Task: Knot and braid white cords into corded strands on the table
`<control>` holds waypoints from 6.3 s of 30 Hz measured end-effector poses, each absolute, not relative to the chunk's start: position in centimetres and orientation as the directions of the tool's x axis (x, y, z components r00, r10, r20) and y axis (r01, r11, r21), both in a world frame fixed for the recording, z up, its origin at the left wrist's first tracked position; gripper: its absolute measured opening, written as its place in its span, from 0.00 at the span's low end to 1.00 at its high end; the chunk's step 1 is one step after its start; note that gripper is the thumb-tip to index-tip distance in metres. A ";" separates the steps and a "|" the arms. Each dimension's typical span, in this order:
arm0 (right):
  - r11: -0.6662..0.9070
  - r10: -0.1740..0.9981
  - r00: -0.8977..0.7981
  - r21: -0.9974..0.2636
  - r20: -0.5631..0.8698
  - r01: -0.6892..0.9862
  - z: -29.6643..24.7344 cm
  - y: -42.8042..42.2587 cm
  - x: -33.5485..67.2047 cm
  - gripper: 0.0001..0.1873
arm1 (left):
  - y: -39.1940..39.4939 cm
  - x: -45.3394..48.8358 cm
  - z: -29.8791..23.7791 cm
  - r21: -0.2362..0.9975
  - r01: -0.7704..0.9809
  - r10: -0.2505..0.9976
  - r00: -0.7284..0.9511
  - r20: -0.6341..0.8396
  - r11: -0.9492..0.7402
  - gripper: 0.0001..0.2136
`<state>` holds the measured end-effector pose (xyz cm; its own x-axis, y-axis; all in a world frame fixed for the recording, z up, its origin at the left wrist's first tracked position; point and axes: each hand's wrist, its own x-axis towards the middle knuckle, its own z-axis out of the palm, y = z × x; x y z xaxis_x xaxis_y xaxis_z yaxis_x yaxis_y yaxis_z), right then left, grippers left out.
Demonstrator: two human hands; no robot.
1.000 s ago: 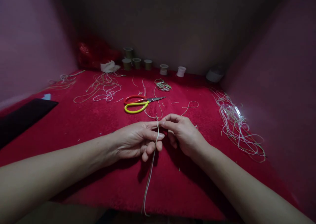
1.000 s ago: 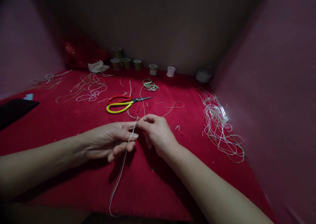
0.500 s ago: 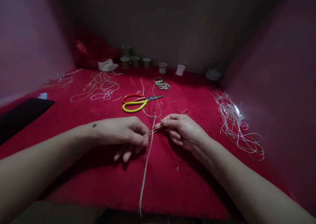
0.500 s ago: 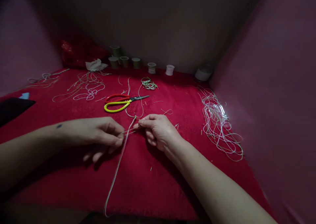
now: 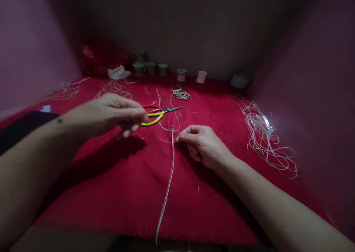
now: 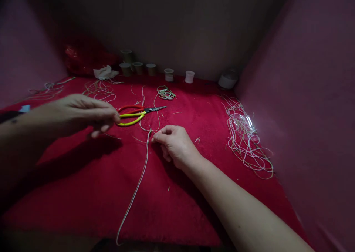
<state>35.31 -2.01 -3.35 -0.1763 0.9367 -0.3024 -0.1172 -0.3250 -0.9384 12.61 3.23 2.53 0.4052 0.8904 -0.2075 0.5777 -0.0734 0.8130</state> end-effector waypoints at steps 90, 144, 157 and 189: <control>-0.282 0.908 0.046 -0.688 -0.417 -0.669 -2.7 2.0 39.7 0.04 | -0.9 18.3 -2.7 0.644 0.190 0.385 0.665 -0.640 0.741 0.12; 0.141 0.990 -0.130 -0.493 0.058 0.858 -3.6 0.5 34.5 0.07 | -0.2 19.4 -2.9 0.858 0.108 0.711 0.513 -0.481 0.503 0.03; 0.151 0.988 -0.134 -0.424 0.071 0.893 -3.6 0.4 34.4 0.09 | -0.4 19.7 -2.4 0.857 0.159 0.710 0.498 -0.498 0.490 0.06; 0.178 0.984 -0.154 -0.513 0.089 0.839 -3.8 -1.1 35.1 0.08 | -0.6 19.2 -2.7 0.881 0.268 0.692 0.546 -0.472 0.390 0.06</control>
